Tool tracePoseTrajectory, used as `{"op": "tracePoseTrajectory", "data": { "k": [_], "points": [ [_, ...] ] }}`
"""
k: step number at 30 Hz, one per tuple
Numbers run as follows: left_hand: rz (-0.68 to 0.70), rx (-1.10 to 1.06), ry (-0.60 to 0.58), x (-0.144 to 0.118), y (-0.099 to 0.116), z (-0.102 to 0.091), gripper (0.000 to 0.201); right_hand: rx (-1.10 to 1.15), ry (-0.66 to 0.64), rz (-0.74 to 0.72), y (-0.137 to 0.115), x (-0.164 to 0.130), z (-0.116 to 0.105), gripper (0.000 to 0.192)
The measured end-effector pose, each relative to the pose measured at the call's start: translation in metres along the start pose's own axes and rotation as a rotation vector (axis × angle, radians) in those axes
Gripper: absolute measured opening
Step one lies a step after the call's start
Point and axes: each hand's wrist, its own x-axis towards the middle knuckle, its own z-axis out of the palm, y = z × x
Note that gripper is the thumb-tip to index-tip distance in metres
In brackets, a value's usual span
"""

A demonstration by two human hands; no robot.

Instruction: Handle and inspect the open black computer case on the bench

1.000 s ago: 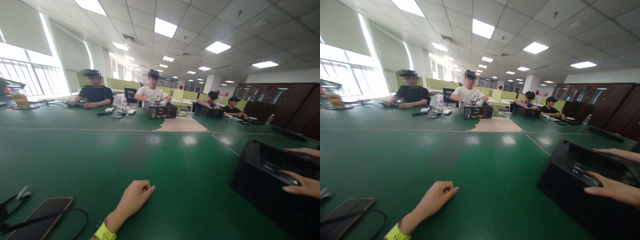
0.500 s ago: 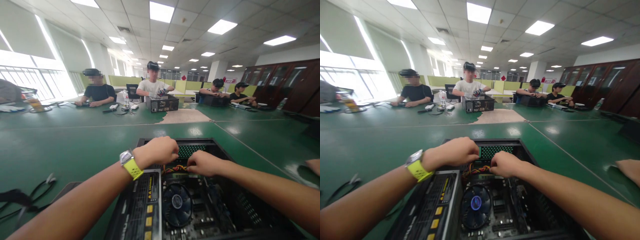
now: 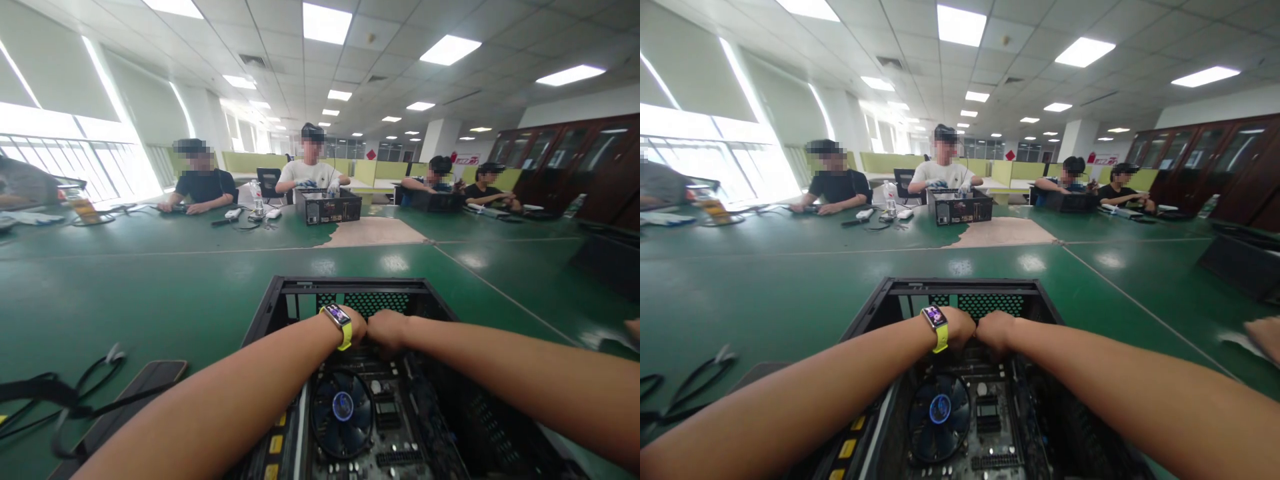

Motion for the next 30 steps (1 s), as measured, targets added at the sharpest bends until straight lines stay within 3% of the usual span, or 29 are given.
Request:
{"op": "tracePoseTrajectory", "data": {
  "k": [5, 11, 15, 17, 21, 25, 27, 28, 29, 30],
  "points": [
    [0.004, 0.018, -0.040, -0.014, 0.006, -0.013, 0.026, 0.072, -0.025, -0.038, 0.006, -0.005, -0.016, 0.016],
    [0.056, 0.022, -0.094, -0.039, 0.009, -0.037, 0.007, 0.400, -0.063, 0.001, 0.012, -0.031, -0.036, 0.029],
    [0.057, 0.113, 0.003, -0.054, 0.005, -0.042, 0.017, 0.625, -0.063, 0.132, 0.011, -0.048, -0.032, 0.042],
    [0.065, 0.153, 0.029, -0.057, 0.007, -0.037, 0.025, 0.522, -0.072, 0.167, 0.005, -0.049, -0.026, 0.035],
    [0.042, 0.187, -0.097, -0.050, 0.021, -0.028, 0.026, 0.283, -0.068, 0.152, -0.018, -0.033, -0.017, 0.015],
    [-0.025, 0.197, -0.133, -0.057, 0.024, -0.039, 0.019, 0.042, -0.055, 0.164, -0.042, -0.028, -0.024, 0.019],
    [-0.020, 0.177, -0.042, -0.084, 0.012, -0.044, 0.024, -0.032, -0.067, 0.167, -0.046, -0.051, -0.030, 0.026],
    [0.002, 0.155, 0.070, -0.104, 0.002, -0.041, 0.028, -0.048, -0.029, 0.154, -0.046, -0.069, -0.031, 0.029],
    [0.038, 0.122, 0.231, -0.129, -0.008, -0.031, 0.032, -0.049, 0.050, 0.123, -0.046, -0.088, -0.030, 0.032],
    [0.100, 0.076, 0.467, -0.155, -0.019, -0.013, 0.034, -0.037, 0.167, 0.075, -0.045, -0.108, -0.025, 0.034]
  ]
}}
